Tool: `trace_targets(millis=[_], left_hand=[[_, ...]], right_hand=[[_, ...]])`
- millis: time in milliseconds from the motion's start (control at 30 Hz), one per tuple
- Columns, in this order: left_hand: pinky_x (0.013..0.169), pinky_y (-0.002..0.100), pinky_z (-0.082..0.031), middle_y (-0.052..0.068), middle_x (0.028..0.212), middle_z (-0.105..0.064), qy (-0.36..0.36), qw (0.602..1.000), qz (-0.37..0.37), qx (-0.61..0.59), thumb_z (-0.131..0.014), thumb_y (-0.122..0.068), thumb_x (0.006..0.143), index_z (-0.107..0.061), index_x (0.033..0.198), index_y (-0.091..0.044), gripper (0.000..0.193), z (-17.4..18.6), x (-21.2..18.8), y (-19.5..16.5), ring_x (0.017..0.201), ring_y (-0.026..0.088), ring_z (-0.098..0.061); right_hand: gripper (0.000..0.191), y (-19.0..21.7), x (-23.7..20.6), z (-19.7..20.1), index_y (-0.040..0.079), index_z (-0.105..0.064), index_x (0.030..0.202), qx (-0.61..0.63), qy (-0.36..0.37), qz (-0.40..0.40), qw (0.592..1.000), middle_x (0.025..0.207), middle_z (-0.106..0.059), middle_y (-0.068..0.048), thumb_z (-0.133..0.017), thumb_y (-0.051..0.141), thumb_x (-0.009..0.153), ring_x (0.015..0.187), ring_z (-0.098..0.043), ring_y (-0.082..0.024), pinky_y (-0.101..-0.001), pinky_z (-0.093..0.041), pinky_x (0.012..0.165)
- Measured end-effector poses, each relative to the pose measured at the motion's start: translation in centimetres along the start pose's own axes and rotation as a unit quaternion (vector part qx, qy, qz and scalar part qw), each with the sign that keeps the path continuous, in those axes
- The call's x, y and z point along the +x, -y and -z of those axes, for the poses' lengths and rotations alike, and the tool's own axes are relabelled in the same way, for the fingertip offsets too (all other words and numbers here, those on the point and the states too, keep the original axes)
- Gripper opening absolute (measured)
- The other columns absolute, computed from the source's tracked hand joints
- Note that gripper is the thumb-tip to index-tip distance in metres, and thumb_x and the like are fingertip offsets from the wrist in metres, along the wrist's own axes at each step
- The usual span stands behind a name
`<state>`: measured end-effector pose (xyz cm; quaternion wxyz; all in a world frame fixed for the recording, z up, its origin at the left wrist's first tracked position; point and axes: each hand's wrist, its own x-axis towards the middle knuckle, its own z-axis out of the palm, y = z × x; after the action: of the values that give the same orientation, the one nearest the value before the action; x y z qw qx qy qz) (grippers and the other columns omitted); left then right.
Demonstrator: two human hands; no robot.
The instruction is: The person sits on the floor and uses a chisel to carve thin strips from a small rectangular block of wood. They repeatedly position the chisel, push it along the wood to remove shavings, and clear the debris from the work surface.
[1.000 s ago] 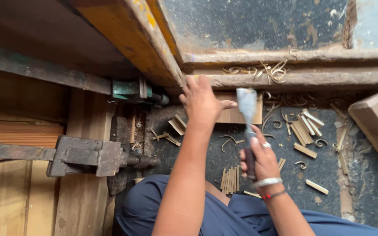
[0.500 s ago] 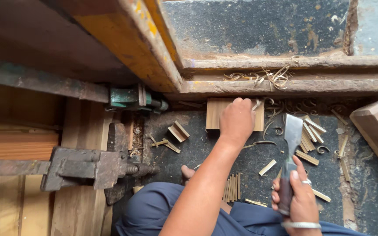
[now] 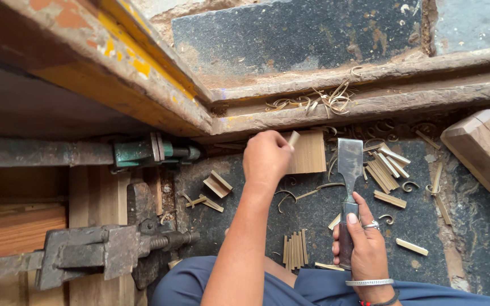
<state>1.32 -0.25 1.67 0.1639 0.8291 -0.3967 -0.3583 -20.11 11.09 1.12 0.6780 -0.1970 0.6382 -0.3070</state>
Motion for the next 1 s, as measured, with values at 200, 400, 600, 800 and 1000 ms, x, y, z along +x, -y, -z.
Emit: trace_targets(millis=[200,400,600,800,1000], left_hand=[[0.069,0.035,-0.060,0.007,0.073,-0.077,-0.030,0.991,0.045,-0.119,-0.083,-0.028,0.075,-0.080,0.080,-0.012,0.018,-1.2,0.7,0.3,0.066,0.022,-0.077],[0.067,0.037,-0.057,0.006,0.073,-0.077,-0.035,0.995,0.043,-0.089,-0.085,-0.030,0.074,-0.080,0.076,-0.011,0.020,-1.7,0.8,1.0,0.067,0.022,-0.074],[0.070,0.041,-0.058,0.013,0.074,-0.077,-0.017,0.995,0.052,-0.084,-0.080,-0.045,0.078,-0.078,0.078,-0.008,0.037,0.3,0.5,0.6,0.069,0.028,-0.075],[0.084,0.047,-0.055,0.022,0.093,-0.074,0.197,0.974,0.040,0.103,-0.069,-0.051,0.090,-0.078,0.090,-0.004,0.048,0.7,-4.7,0.5,0.092,0.038,-0.072],[0.086,0.046,-0.056,0.020,0.102,-0.075,0.181,0.976,-0.023,0.119,-0.075,-0.044,0.087,-0.079,0.096,-0.003,0.042,-1.1,-6.4,1.0,0.100,0.036,-0.071]], right_hand=[[0.059,-0.7,-0.1,-0.5,0.029,-0.043,0.156,-0.025,-0.007,-0.029,0.999,0.072,-0.059,-0.005,-0.051,0.028,0.097,0.051,-0.056,-0.012,-0.0297,-0.046,0.040],[0.060,-2.3,-0.1,-1.1,0.030,-0.043,0.156,-0.041,0.006,-0.035,0.999,0.073,-0.060,-0.005,-0.053,0.027,0.096,0.050,-0.055,-0.012,-0.0289,-0.046,0.039],[0.063,-3.1,-0.3,-1.0,0.031,-0.042,0.158,-0.082,0.007,-0.013,0.997,0.071,-0.060,-0.006,-0.054,0.026,0.097,0.049,-0.054,-0.012,-0.0280,-0.045,0.038],[0.059,-3.1,-2.0,-2.4,0.028,-0.048,0.153,-0.160,0.003,0.005,0.987,0.068,-0.059,-0.005,-0.056,0.022,0.095,0.045,-0.053,-0.011,-0.0275,-0.043,0.037],[0.051,-2.8,-3.1,-4.0,0.028,-0.054,0.147,-0.234,-0.021,0.023,0.972,0.057,-0.058,-0.006,-0.059,0.022,0.097,0.041,-0.052,-0.012,-0.0287,-0.043,0.035]])
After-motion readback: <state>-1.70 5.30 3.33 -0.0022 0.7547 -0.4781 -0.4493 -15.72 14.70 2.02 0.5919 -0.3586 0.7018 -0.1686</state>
